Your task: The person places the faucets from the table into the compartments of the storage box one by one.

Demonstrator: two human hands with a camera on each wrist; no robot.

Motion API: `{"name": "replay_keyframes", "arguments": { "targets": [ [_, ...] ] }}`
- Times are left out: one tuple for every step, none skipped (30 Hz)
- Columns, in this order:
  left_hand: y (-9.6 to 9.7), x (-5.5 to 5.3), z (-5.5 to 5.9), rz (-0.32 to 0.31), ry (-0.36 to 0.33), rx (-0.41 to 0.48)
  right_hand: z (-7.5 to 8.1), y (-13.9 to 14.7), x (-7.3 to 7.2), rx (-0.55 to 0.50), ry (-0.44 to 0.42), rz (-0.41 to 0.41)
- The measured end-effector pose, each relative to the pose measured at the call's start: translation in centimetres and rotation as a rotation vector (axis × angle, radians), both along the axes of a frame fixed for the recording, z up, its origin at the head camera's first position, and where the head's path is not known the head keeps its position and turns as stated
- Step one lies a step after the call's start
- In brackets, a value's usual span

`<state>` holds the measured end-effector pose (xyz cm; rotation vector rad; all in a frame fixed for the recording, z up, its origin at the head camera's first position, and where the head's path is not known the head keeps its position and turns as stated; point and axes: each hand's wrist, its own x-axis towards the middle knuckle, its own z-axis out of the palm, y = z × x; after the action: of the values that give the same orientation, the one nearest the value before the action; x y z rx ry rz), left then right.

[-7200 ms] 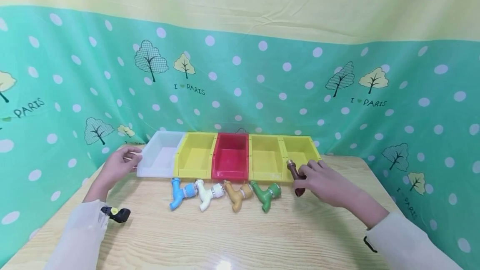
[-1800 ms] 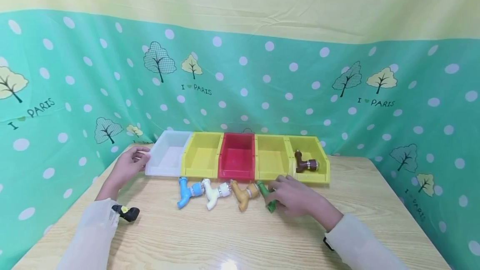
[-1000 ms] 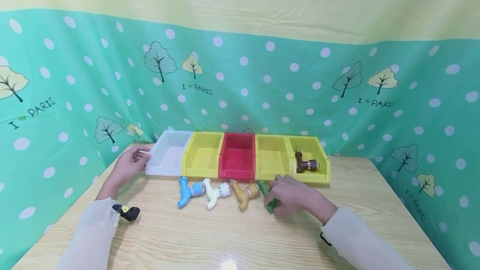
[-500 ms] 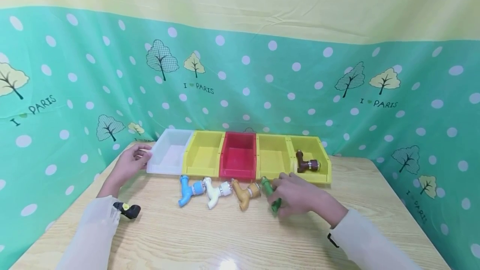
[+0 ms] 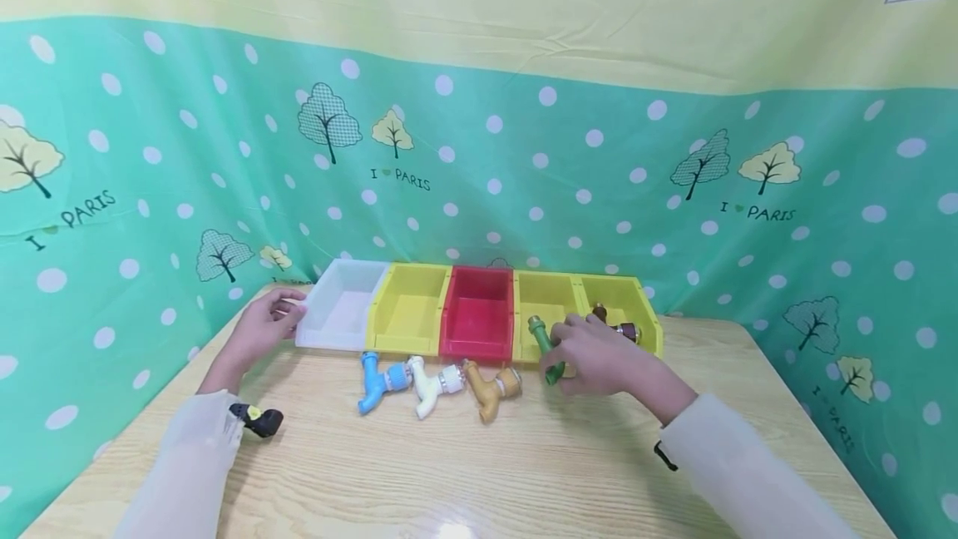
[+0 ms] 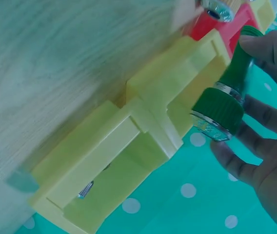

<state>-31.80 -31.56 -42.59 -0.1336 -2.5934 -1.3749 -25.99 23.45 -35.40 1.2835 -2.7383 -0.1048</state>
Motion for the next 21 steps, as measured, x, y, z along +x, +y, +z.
{"name": "replay_keyframes", "arguments": {
  "targets": [
    [0.0,0.0,0.0,0.000,-0.004,0.000,0.0,0.0,-0.3,-0.001,0.006,-0.001],
    [-0.1,0.0,0.0,0.000,-0.006,0.000,0.1,-0.1,-0.6,-0.004,0.013,-0.005],
    [-0.1,0.0,-0.1,0.000,-0.007,0.000,0.1,-0.1,-0.9,-0.009,0.019,-0.008],
    [-0.1,0.0,-0.1,0.003,-0.009,0.001,0.1,-0.2,-1.2,-0.013,0.025,-0.010],
    [-0.1,0.0,-0.1,0.001,-0.009,0.001,0.1,-0.2,-1.6,-0.019,0.032,-0.012],
    [-0.1,0.0,0.0,0.002,-0.009,0.003,0.1,-0.2,-1.9,-0.026,0.036,-0.015],
    [-0.1,0.0,0.0,0.002,-0.009,0.000,0.1,-0.3,-2.2,-0.034,0.041,-0.019],
    [-0.1,0.0,-0.1,0.003,-0.008,-0.002,0.1,-0.3,-2.5,-0.042,0.045,-0.020],
    [0.0,0.0,0.0,0.004,-0.008,-0.002,0.0,-0.3,-2.8,-0.050,0.053,-0.018],
    [0.0,0.0,-0.1,0.004,-0.007,-0.004,0.0,-0.4,-3.2,-0.058,0.059,-0.015],
    [0.0,0.0,-0.1,0.004,-0.006,-0.006,-0.1,-0.4,-3.5,-0.065,0.065,-0.013],
    [0.0,0.0,-0.1,0.004,-0.004,-0.008,-0.1,-0.5,-3.8,-0.071,0.065,-0.012],
    [-0.1,0.0,-0.1,0.004,-0.002,-0.012,-0.2,-0.5,-4.1,-0.076,0.068,-0.010],
    [-0.1,0.0,-0.2,0.004,0.000,-0.013,-0.2,-0.6,-4.3,-0.079,0.065,-0.012],
    [-0.1,0.0,-0.2,0.005,0.002,-0.015,-0.3,-0.7,-4.6,-0.082,0.061,-0.020],
    [-0.1,-0.1,-0.2,0.004,0.004,-0.017,-0.3,-0.8,-4.9,-0.085,0.050,-0.033],
    [-0.1,-0.1,-0.2,0.006,0.005,-0.020,-0.4,-0.9,-5.1,-0.088,0.040,-0.048],
    [-0.2,-0.1,-0.2,0.007,0.007,-0.021,-0.4,-1.0,-5.3,-0.089,0.030,-0.064],
    [-0.2,-0.1,-0.2,0.008,0.008,-0.022,-0.5,-1.2,-5.6,-0.090,0.021,-0.080],
    [-0.2,-0.1,-0.2,0.009,0.009,-0.023,-0.6,-1.3,-5.8,-0.091,0.010,-0.095],
    [-0.2,-0.1,-0.2,0.007,0.010,-0.024,-0.7,-1.4,-6.0,-0.093,0.003,-0.107]
  ]
}}
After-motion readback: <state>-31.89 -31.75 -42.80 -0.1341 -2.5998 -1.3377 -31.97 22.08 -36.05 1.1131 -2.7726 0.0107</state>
